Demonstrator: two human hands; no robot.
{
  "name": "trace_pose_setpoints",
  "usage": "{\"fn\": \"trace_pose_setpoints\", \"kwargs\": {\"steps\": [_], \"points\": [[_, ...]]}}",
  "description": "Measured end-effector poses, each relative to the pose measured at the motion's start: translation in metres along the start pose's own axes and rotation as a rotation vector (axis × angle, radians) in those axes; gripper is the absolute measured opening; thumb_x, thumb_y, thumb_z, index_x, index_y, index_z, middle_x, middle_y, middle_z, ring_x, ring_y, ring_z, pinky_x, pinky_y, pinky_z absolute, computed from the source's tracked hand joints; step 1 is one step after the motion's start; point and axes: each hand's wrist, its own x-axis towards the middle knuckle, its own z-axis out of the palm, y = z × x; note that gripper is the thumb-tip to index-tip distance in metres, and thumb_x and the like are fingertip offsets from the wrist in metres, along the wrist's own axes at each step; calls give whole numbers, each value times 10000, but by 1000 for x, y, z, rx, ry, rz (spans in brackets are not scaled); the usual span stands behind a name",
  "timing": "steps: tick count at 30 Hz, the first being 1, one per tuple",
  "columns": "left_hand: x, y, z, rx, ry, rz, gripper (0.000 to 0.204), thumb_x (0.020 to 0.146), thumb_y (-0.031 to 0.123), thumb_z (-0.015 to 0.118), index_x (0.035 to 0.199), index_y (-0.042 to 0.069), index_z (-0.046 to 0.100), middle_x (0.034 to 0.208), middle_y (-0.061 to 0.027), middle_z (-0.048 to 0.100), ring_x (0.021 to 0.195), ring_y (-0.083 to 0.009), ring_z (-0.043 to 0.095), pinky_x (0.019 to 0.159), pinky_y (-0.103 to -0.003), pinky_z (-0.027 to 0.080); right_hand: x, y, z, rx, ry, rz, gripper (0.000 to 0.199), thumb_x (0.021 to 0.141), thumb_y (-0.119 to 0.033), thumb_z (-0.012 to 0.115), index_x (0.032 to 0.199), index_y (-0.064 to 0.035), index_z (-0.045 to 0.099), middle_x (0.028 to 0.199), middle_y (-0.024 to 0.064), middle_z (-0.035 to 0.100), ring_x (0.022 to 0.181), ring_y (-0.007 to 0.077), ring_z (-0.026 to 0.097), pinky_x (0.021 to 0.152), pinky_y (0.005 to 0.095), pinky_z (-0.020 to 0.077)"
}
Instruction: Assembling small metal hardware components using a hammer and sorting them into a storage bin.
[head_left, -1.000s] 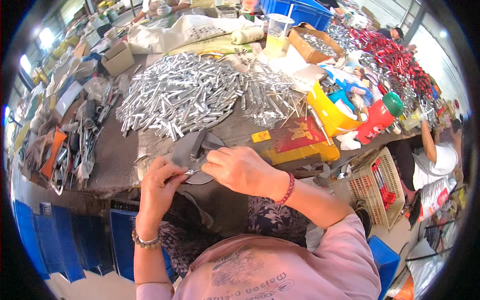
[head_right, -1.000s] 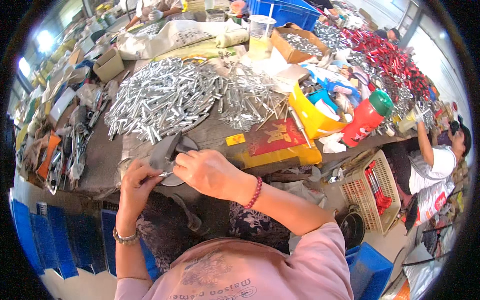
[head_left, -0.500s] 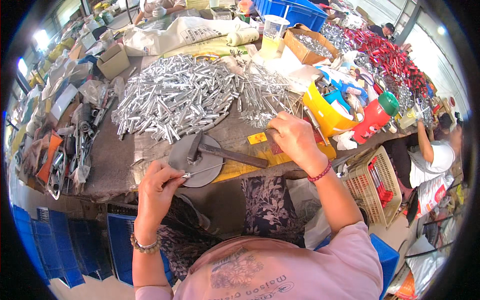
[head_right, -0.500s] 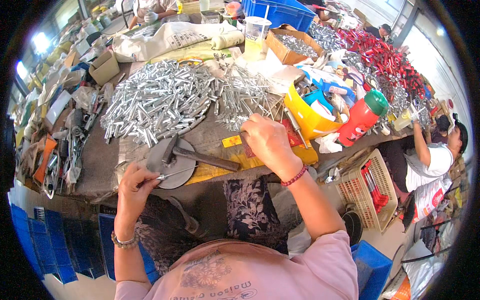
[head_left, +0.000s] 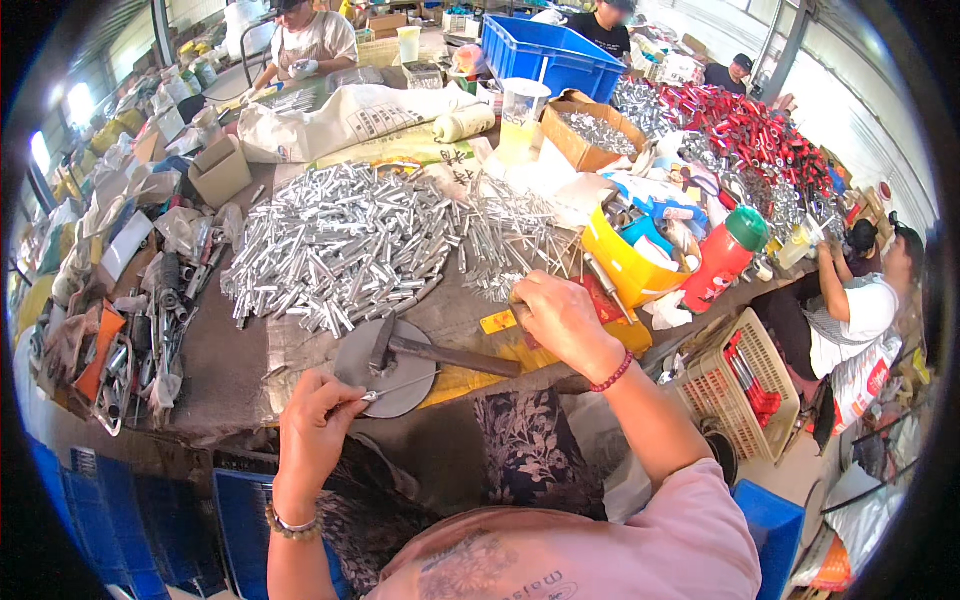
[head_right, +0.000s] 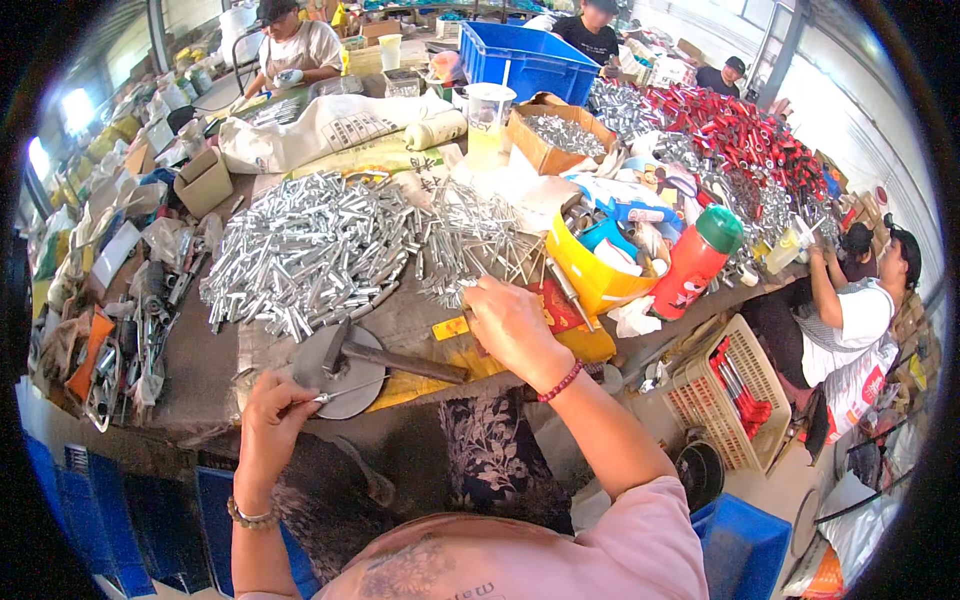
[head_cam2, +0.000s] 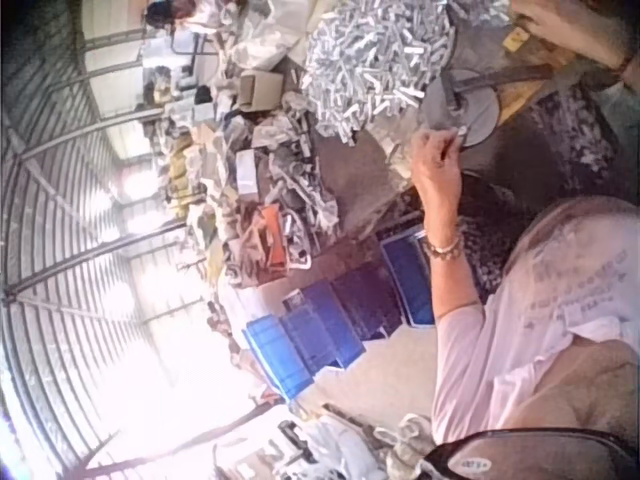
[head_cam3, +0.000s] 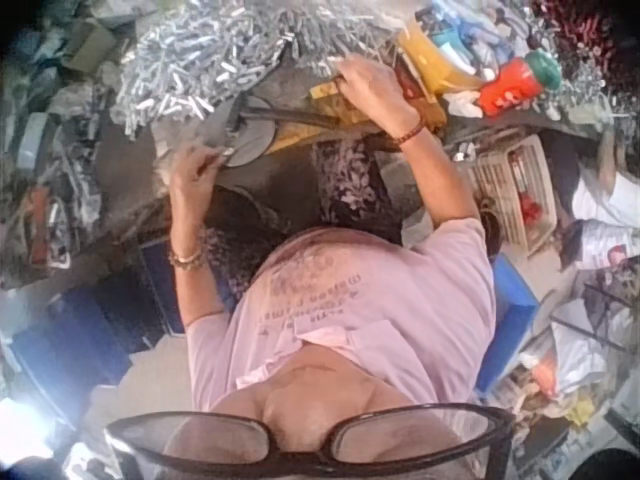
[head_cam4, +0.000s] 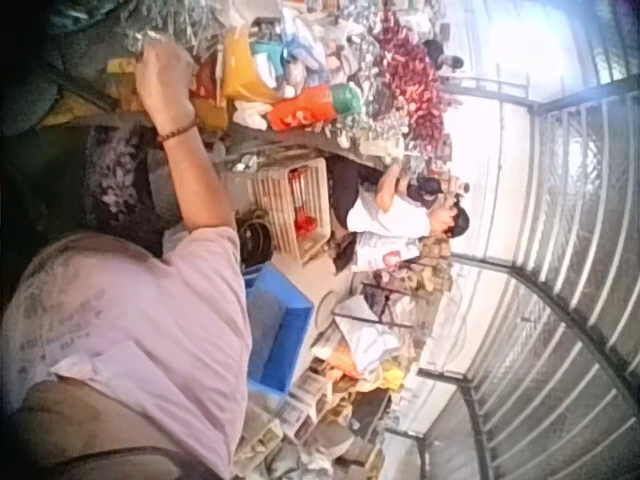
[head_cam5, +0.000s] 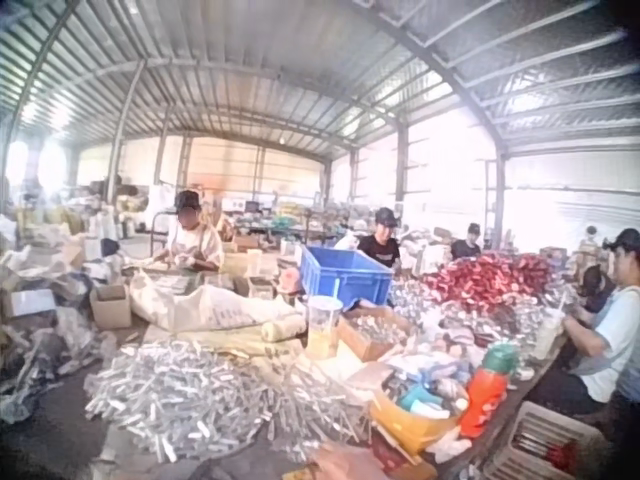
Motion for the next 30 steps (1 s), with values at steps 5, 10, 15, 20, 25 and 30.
{"fn": "trace_pose_setpoints", "kwargs": {"steps": [5, 10, 15, 20, 25, 30], "points": [[0, 2, -1, -29, -19, -21, 148, 872, -10, 853, 1006, 32, 805, 924, -91, 666, 802, -255, 674, 722, -350, 522, 4, -1, -5, -29, -19, -126, 47, 856, -7, 692, 863, -41, 660, 934, 142, 645, 899, 398, 712, 791, 518, 587], [1, 0, 1, -14, -17, -17, 149, 879, -1, 851, 1018, 36, 808, 936, -97, 667, 815, -263, 682, 728, -355, 528, -2, -9, -23, 59, -71, -83, 50, 876, -28, 704, 922, -35, 685, 948, 150, 665, 913, 405, 711, 809, 500, 582], [2, -5, 2, -12, -27, -12, 148, 887, 3, 849, 1024, 33, 804, 943, -97, 665, 832, -263, 693, 735, -355, 534, -3, 3, -23, 123, 11, 124, 89, 909, -67, 721, 993, -37, 730, 992, 160, 699, 951, 412, 719, 838, 500, 576], [1, -4, 2, -13, -17, -11, 155, 883, 3, 854, 1026, 36, 806, 942, -94, 666, 823, -260, 690, 730, -352, 531, -3, -1, -18, 149, -47, 106, 102, 909, -70, 732, 1006, -42, 744, 1005, 160, 703, 962, 412, 719, 850, 502, 577], [1, -1, -1, -16, -8, -6, 153, 876, 1, 859, 1017, 36, 807, 943, -90, 672, 816, -261, 690, 726, -351, 531, 2, -11, -12, 224, -121, 117, 148, 896, -40, 708, 1034, -44, 762, 1020, 153, 703, 969, 414, 716, 869, 506, 575], [-1, -7, 3, -28, 3, -1, 154, 867, 7, 865, 1008, 31, 807, 943, -91, 685, 822, -265, 696, 741, -363, 544, 0, -11, -6, 125, -111, 11, 147, 882, 10, 694, 1017, -26, 737, 1042, 161, 701, 981, 419, 711, 876, 507, 575]]}}
